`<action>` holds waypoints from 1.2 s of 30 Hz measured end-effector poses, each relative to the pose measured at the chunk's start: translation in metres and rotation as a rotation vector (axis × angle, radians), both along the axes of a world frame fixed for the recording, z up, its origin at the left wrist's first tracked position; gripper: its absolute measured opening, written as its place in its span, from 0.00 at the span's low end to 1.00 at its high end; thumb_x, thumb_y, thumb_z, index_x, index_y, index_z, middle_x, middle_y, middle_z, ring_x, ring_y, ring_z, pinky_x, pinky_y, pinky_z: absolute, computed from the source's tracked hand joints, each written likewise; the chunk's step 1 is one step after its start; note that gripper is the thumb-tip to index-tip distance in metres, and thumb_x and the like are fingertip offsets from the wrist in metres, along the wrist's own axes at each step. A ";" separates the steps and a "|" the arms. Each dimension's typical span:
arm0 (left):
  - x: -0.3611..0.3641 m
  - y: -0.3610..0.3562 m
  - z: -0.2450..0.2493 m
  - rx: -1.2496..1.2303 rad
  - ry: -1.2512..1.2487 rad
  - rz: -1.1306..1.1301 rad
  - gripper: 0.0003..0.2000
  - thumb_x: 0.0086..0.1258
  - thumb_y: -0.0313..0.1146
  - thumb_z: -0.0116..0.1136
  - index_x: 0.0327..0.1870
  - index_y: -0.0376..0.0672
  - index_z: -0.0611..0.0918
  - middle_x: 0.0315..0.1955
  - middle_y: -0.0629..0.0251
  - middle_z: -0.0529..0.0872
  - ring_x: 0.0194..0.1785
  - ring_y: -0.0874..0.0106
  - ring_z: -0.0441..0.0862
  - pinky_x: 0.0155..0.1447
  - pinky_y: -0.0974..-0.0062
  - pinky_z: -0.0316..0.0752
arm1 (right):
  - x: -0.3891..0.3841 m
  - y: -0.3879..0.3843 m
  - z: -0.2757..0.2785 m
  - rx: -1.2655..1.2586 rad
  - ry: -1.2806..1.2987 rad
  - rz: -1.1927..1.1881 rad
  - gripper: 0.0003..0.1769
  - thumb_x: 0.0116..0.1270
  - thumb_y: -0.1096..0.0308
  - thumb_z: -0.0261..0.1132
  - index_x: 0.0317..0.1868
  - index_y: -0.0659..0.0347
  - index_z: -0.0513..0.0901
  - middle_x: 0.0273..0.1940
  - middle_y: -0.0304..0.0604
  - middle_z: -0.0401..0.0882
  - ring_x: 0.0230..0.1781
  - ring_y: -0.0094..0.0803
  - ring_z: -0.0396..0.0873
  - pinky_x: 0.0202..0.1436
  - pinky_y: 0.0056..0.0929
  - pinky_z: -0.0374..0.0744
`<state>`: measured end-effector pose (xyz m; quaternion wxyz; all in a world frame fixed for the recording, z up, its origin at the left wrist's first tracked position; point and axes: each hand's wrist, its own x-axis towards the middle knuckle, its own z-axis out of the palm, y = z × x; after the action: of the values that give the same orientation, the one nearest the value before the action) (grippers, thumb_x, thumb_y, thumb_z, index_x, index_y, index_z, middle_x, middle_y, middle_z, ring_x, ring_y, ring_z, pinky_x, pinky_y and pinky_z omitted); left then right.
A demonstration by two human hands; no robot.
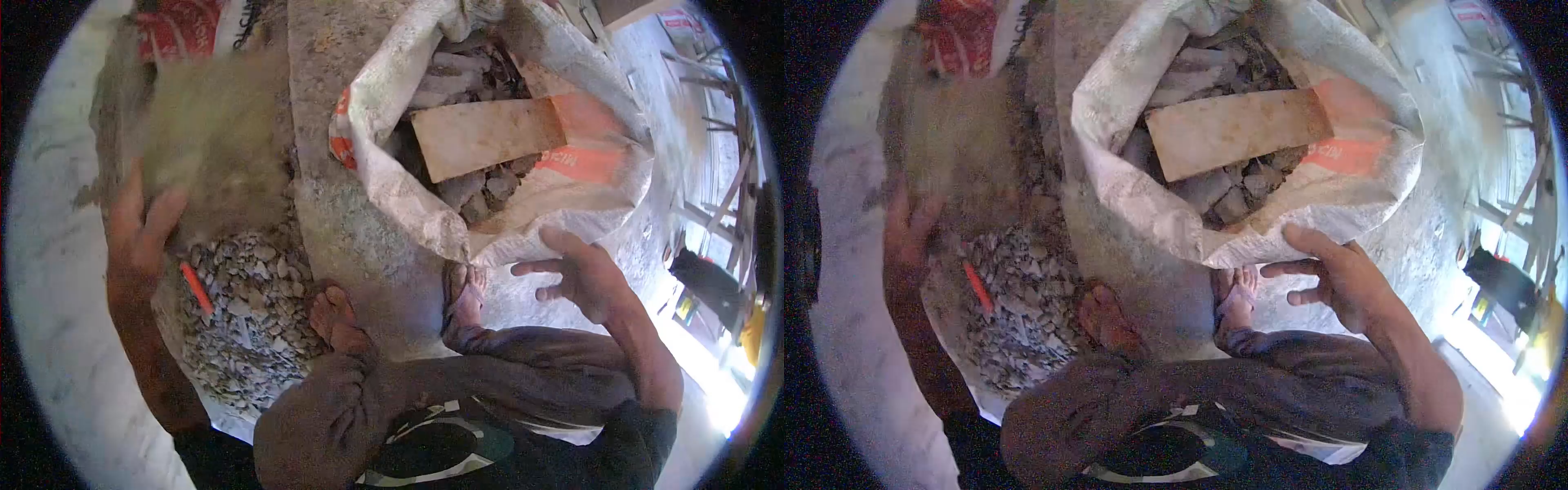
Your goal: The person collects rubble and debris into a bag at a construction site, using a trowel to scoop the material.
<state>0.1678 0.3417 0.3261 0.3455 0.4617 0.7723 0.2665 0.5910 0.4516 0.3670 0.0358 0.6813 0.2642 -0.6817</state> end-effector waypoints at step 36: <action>-0.049 -0.117 -0.291 -0.362 0.378 -0.004 0.29 0.71 0.52 0.50 0.61 0.33 0.72 0.55 0.42 0.74 0.61 0.47 0.70 0.65 0.47 0.63 | 0.155 0.063 0.045 0.797 -0.564 0.454 0.26 0.75 0.46 0.49 0.41 0.62 0.79 0.30 0.38 0.81 0.28 0.25 0.78 0.37 0.21 0.73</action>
<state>0.1193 0.2244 0.0351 0.2727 0.4357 0.8572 0.0323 0.7458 0.5148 0.4121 -0.0095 0.7245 0.6232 -0.2942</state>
